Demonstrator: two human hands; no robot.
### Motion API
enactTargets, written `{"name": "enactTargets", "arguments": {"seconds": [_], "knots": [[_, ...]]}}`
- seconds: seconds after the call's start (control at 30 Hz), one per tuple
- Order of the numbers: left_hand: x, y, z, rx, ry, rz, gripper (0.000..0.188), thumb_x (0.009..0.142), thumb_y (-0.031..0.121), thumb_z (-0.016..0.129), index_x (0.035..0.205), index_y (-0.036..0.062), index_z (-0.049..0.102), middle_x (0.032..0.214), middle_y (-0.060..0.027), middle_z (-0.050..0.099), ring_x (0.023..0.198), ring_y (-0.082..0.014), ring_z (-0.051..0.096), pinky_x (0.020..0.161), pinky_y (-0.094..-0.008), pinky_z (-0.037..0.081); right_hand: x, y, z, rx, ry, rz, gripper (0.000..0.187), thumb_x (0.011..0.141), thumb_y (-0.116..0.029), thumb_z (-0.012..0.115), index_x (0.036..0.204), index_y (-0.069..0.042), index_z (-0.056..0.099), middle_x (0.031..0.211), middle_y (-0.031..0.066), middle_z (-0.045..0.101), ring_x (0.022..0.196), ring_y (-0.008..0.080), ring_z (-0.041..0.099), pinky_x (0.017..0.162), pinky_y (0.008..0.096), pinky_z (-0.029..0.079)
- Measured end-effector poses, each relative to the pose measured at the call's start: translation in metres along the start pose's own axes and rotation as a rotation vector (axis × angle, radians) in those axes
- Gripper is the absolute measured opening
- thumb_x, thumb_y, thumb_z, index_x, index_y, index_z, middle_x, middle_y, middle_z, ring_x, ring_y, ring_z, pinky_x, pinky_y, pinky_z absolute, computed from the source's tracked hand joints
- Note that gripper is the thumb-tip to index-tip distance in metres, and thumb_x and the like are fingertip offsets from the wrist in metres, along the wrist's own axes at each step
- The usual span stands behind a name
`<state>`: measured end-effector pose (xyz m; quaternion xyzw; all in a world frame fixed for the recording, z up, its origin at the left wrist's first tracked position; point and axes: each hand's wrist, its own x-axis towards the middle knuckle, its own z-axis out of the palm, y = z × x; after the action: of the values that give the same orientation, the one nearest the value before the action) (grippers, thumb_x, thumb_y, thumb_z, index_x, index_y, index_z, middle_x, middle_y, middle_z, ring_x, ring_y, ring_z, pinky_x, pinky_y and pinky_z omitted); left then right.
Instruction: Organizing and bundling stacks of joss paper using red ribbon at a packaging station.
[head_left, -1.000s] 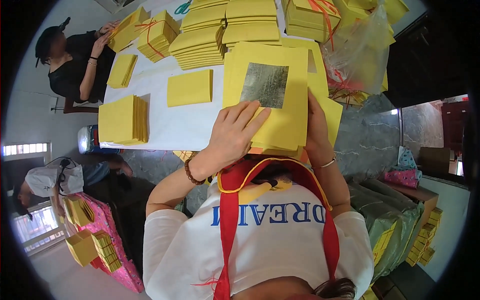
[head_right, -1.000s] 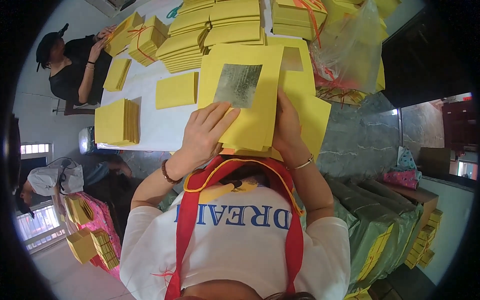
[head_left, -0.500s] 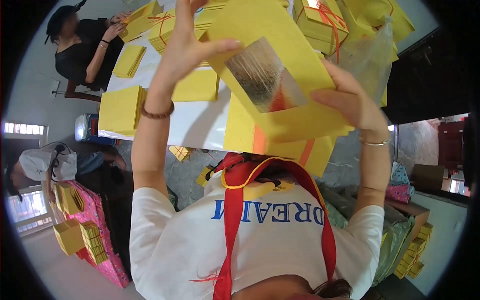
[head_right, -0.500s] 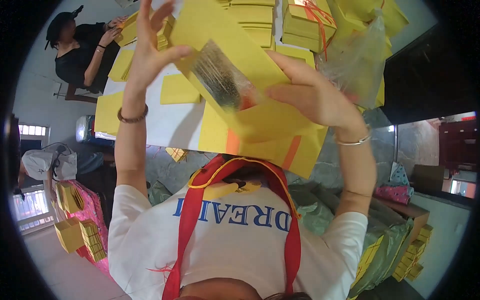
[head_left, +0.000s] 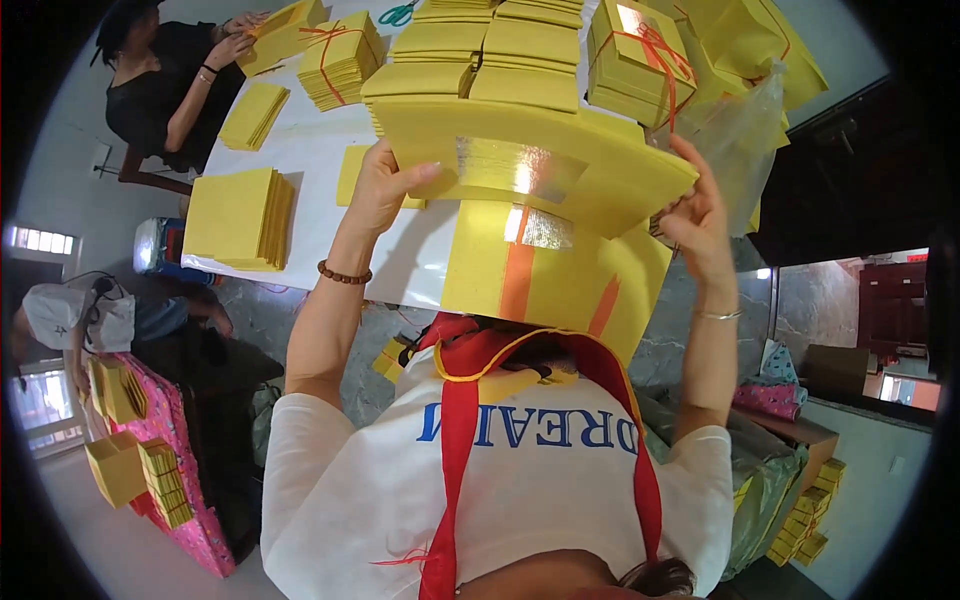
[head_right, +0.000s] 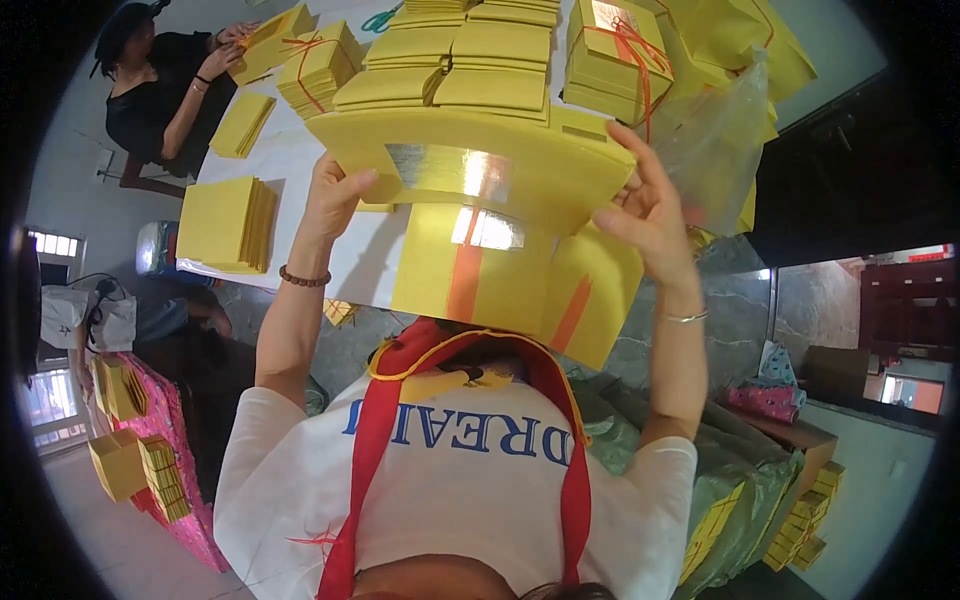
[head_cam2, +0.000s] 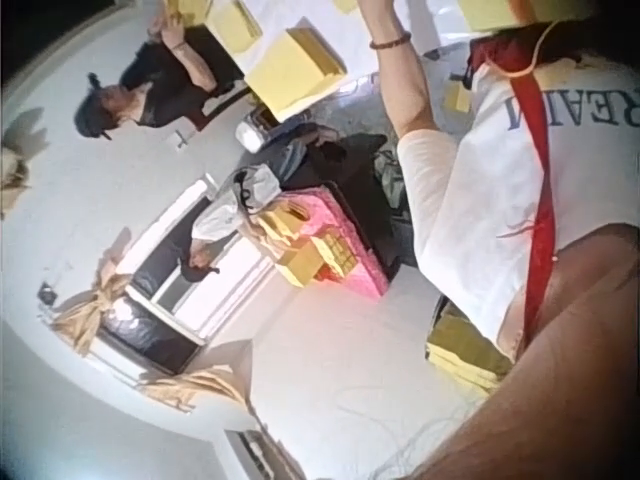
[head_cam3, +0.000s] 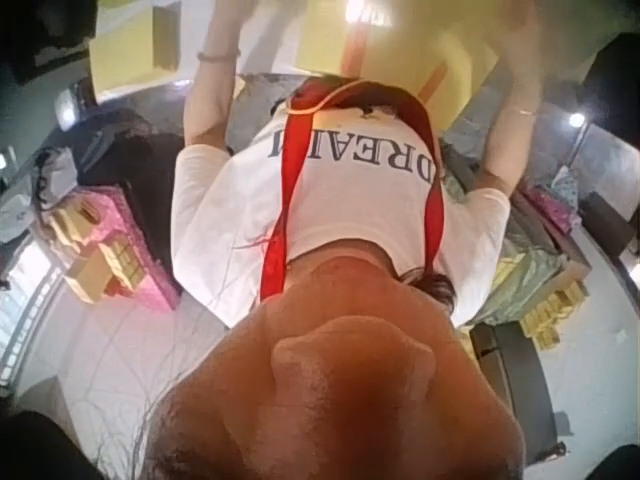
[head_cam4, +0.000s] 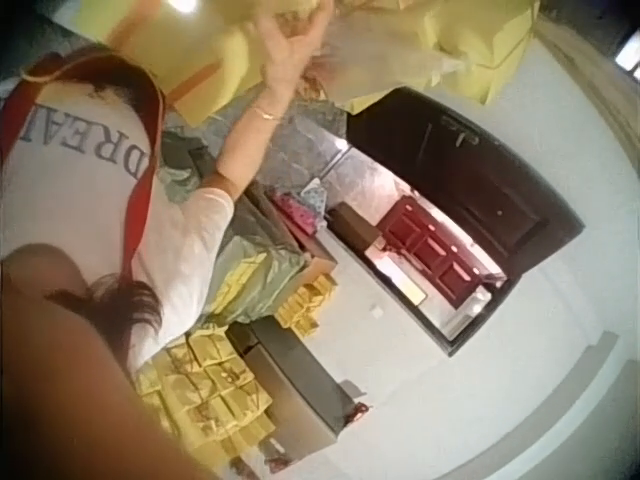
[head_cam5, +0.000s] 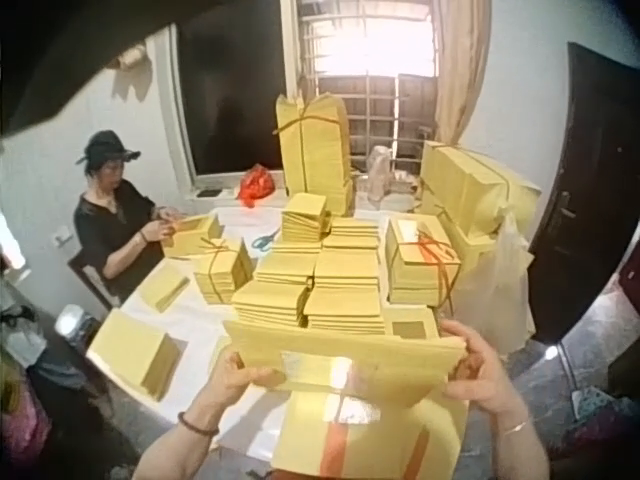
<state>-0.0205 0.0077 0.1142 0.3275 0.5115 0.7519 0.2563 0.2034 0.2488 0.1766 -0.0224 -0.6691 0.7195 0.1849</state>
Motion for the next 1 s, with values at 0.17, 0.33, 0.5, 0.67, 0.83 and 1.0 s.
{"name": "enactTargets", "arguments": {"seconds": [0.17,0.33,0.5,0.67,0.83,1.0], "knots": [[-0.004,0.006,0.009,0.105,-0.061,0.014,0.070,0.069,0.010,0.069,0.129,0.0064,0.032,0.109,-0.0085,0.053,0.096,-0.0128,0.051,0.080,-0.0256,0.043,-0.001,0.037,0.022,-0.009,0.150,-0.072,0.081,0.066,0.004,0.062,0.135,-0.009,0.021,0.106,0.0099,0.056,0.097,0.0176,0.054,0.082,0.0279,0.044],[0.000,0.005,0.010,0.055,-0.105,0.094,0.082,0.069,0.009,0.068,0.135,0.0093,0.019,0.107,-0.0130,0.053,0.093,-0.0141,0.052,0.079,-0.0265,0.044,0.003,0.051,0.029,0.108,0.233,-0.031,0.068,0.070,-0.002,0.062,0.131,-0.006,0.030,0.102,0.0074,0.057,0.094,0.0153,0.055,0.080,0.0265,0.044],[0.004,0.019,0.031,0.173,0.004,0.145,0.063,0.074,0.014,0.067,0.127,0.0038,0.034,0.102,-0.0077,0.055,0.091,-0.0125,0.053,0.081,-0.0254,0.042,0.004,0.049,0.027,0.032,0.261,-0.146,0.047,0.075,-0.010,0.062,0.118,-0.001,0.045,0.101,0.0055,0.057,0.091,0.0126,0.054,0.079,0.0261,0.043],[0.003,0.011,0.010,0.261,-0.085,-0.026,0.039,0.076,0.018,0.066,0.108,0.0012,0.053,0.097,-0.0045,0.058,0.088,-0.0108,0.053,0.077,-0.0249,0.043,0.005,0.037,0.012,-0.093,0.158,-0.056,0.036,0.076,-0.011,0.061,0.109,0.001,0.052,0.103,0.0058,0.057,0.090,0.0128,0.054,0.077,0.0255,0.043],[0.007,0.007,0.009,0.249,-0.112,-0.045,0.033,0.076,0.019,0.066,0.103,0.0015,0.056,0.093,-0.0030,0.060,0.086,-0.0100,0.054,0.076,-0.0249,0.043,0.017,0.010,0.007,-0.212,0.113,-0.119,0.034,0.078,-0.011,0.060,0.109,0.001,0.053,0.102,0.0081,0.058,0.093,0.0142,0.054,0.082,0.0278,0.042],[0.006,0.002,0.013,0.152,-0.101,0.007,0.032,0.076,0.017,0.065,0.102,0.0009,0.057,0.095,-0.0037,0.060,0.086,-0.0098,0.054,0.075,-0.0251,0.044,0.027,0.010,0.008,-0.068,0.145,-0.323,0.030,0.080,-0.007,0.057,0.109,-0.001,0.053,0.104,0.0126,0.059,0.098,0.0177,0.054,0.087,0.0304,0.041]]}}
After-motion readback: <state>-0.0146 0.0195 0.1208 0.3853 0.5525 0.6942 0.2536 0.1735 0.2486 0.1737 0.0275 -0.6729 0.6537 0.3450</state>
